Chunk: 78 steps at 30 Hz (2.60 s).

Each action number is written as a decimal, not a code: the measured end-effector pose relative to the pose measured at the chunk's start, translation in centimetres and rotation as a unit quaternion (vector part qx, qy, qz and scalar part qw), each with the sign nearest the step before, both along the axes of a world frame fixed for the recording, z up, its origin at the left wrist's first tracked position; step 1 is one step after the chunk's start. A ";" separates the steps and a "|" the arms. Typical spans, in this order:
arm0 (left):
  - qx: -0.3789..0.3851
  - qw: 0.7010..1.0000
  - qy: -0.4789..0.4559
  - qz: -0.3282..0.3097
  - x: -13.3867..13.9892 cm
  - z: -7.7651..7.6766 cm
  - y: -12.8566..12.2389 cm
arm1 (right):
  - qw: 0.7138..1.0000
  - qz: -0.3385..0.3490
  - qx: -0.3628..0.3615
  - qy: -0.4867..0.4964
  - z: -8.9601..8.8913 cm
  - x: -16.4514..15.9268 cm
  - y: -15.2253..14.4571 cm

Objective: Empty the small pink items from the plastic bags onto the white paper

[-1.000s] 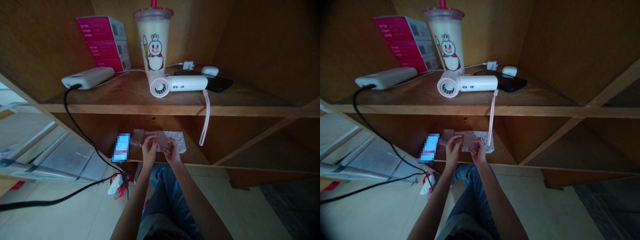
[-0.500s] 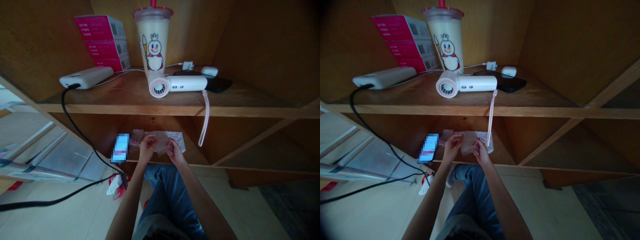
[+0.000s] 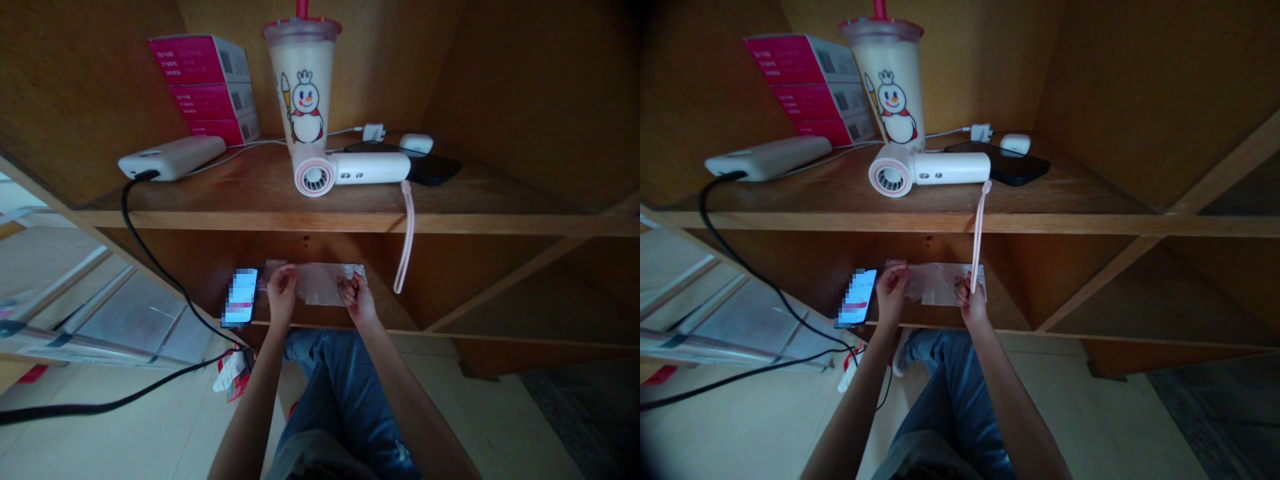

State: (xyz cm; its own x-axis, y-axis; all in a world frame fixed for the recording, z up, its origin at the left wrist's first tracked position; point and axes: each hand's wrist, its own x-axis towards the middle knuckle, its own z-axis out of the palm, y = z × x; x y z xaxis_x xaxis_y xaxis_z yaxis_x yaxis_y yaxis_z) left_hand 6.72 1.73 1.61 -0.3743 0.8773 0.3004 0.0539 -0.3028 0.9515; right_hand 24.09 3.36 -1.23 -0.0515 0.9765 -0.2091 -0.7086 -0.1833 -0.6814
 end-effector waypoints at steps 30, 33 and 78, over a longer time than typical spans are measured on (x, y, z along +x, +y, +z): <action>-0.039 0.949 0.296 0.106 -0.8 -5.4 0.4 | 0.836 -0.205 0.046 -0.507 -2.1 0.4 5.2; -0.046 0.934 0.337 0.107 -0.8 -5.4 0.6 | 0.859 -0.172 0.025 -0.481 -1.7 0.0 4.8; -0.096 0.857 0.356 0.359 -7.9 -5.8 -9.0 | 0.923 -0.171 0.058 -0.339 -1.7 0.1 4.9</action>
